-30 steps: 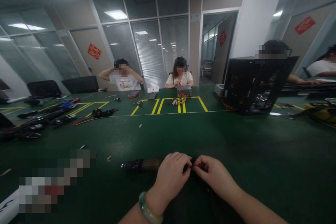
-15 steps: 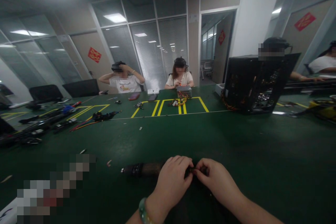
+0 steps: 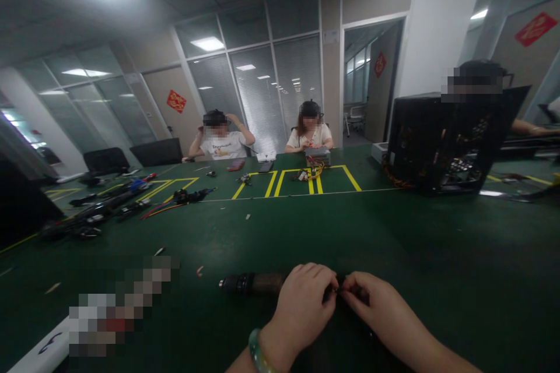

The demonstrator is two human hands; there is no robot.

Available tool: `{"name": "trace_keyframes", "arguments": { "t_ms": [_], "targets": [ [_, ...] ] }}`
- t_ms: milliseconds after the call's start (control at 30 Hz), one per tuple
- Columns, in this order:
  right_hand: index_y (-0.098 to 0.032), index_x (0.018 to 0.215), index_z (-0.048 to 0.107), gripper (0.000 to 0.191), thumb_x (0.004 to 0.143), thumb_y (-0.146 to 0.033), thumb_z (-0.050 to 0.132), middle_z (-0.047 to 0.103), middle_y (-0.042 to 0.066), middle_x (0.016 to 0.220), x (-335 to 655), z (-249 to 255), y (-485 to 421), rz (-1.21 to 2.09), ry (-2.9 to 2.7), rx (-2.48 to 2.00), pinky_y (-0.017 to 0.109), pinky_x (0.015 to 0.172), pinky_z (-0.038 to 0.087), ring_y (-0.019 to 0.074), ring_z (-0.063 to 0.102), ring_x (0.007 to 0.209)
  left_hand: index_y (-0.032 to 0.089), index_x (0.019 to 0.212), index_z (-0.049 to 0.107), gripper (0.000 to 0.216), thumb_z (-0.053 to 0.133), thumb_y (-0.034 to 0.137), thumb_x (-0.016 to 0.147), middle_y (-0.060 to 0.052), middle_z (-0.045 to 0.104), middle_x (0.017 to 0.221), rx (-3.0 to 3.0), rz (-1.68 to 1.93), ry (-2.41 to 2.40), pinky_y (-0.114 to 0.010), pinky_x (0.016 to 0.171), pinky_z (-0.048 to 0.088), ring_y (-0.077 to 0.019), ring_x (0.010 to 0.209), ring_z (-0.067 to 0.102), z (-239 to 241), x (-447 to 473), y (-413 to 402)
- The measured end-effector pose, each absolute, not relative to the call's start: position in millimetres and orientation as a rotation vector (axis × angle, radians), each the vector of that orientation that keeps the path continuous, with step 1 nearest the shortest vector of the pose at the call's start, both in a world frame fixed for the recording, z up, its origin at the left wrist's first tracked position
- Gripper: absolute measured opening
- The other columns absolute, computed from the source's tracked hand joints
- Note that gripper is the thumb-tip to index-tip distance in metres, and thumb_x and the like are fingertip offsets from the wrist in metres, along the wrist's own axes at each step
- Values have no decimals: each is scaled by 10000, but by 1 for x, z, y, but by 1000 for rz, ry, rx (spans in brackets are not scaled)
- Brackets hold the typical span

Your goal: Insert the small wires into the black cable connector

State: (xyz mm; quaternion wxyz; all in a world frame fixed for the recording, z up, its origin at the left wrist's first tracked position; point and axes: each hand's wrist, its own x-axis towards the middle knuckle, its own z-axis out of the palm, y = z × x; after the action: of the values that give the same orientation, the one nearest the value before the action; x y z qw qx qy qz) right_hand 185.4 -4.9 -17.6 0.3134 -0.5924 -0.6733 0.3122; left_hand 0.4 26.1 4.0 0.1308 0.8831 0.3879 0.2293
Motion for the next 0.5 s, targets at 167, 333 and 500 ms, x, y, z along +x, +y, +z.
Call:
{"name": "trace_keyframes", "arguments": {
  "t_ms": [167, 333, 500],
  "targets": [
    [-226, 805, 657, 106, 844, -234, 559, 666, -9, 766, 185, -16, -5, 835, -1772, -1558, 228, 614, 418, 158, 617, 692, 239, 926, 574, 166, 650, 174, 794, 17, 637, 981, 2550, 669, 1140, -358, 857, 407, -204, 937, 558, 4, 0, 25],
    [-219, 810, 654, 111, 848, -230, 550, 661, -12, 760, 187, -17, -5, 836, -1779, -1545, 223, 620, 411, 154, 611, 704, 240, 916, 562, 159, 638, 170, 795, 32, 627, 986, 2551, 689, 1151, -351, 867, 398, -193, 942, 552, 2, 1, 24],
    [-224, 826, 660, 109, 848, -227, 553, 666, -12, 773, 188, -20, -4, 846, -1777, -1541, 223, 624, 408, 155, 613, 714, 241, 930, 562, 179, 630, 165, 783, 29, 625, 985, 2549, 701, 1145, -352, 875, 397, -194, 942, 551, 2, 1, 24]
  ]
}}
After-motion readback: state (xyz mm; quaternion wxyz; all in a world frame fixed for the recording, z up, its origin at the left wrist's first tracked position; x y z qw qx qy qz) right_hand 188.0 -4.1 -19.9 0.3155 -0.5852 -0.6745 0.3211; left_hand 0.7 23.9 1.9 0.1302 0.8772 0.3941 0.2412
